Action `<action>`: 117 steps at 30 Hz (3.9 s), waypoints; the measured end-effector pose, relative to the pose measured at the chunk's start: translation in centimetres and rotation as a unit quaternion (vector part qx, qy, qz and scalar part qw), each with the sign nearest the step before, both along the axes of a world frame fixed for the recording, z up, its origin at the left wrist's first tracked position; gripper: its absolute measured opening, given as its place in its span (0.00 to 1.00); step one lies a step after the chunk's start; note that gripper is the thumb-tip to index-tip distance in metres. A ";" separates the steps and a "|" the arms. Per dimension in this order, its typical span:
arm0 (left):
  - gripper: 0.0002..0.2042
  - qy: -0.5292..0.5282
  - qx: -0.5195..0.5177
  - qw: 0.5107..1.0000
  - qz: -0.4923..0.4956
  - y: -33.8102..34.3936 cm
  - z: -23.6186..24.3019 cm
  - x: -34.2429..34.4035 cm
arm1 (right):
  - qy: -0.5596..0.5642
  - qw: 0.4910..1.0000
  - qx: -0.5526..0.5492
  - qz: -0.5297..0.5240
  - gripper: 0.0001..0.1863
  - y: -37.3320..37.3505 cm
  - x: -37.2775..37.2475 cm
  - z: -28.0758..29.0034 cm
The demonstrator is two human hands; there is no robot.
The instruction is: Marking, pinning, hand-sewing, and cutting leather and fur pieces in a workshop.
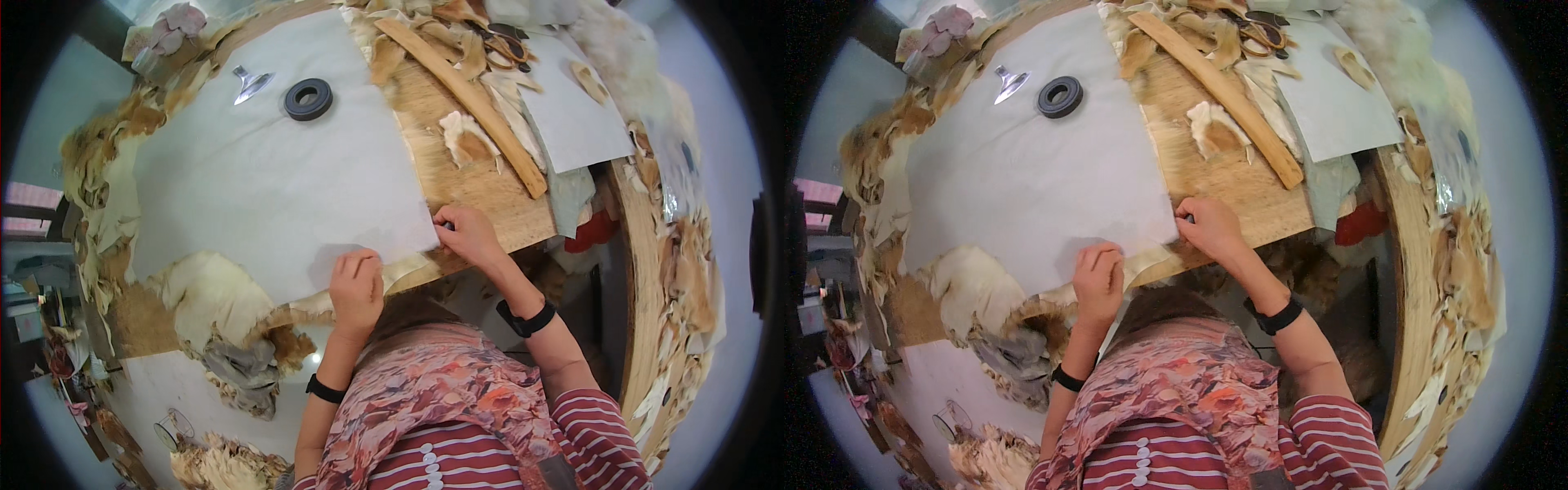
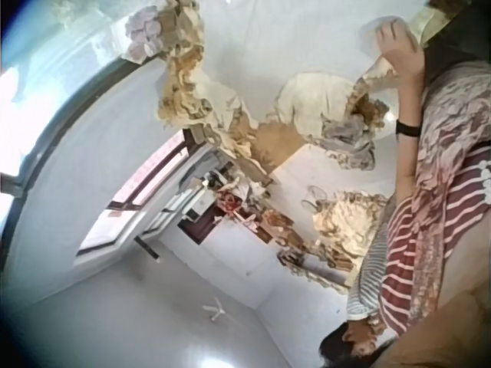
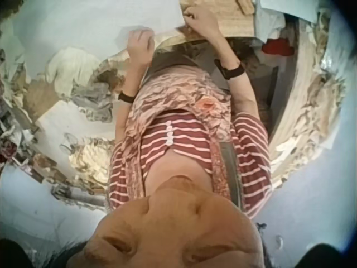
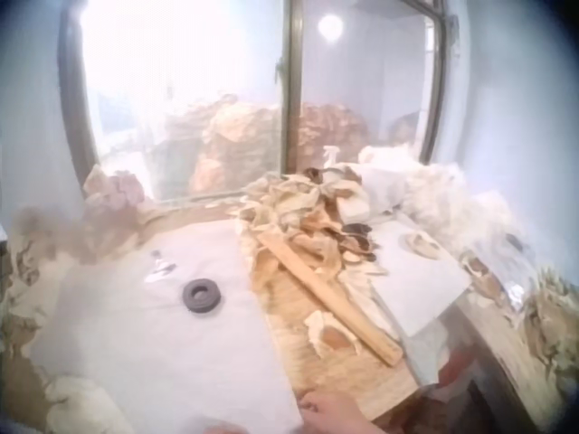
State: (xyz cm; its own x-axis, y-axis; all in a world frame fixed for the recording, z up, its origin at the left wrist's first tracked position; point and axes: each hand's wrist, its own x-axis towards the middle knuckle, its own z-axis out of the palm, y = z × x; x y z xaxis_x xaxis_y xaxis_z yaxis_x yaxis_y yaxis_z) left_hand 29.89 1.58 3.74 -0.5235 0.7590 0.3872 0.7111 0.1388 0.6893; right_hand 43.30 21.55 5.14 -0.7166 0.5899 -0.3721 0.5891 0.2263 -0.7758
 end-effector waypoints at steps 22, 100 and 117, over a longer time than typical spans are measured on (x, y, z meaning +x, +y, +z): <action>0.16 0.154 -0.060 0.940 0.297 -13.9 0.8 -3.8 | 0.147 0.907 0.181 0.351 0.16 -6.0 -4.5 2.6; 0.08 0.018 0.025 0.915 0.403 -8.2 -2.5 -1.3 | -0.055 0.836 0.306 0.453 0.31 9.5 -13.7 5.2; 0.09 0.039 0.019 0.928 0.371 -8.8 -3.1 -1.8 | -0.112 0.907 0.357 0.194 0.24 10.7 -52.0 2.7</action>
State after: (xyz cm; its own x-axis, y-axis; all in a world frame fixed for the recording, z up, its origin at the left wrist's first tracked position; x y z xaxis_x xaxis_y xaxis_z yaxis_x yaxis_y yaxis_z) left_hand 28.08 -7.22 0.62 -0.8651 0.1867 0.4655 0.4783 0.5864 0.6537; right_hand -8.69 32.30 7.86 -0.8751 0.4579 -0.1563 0.4828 0.8476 -0.2203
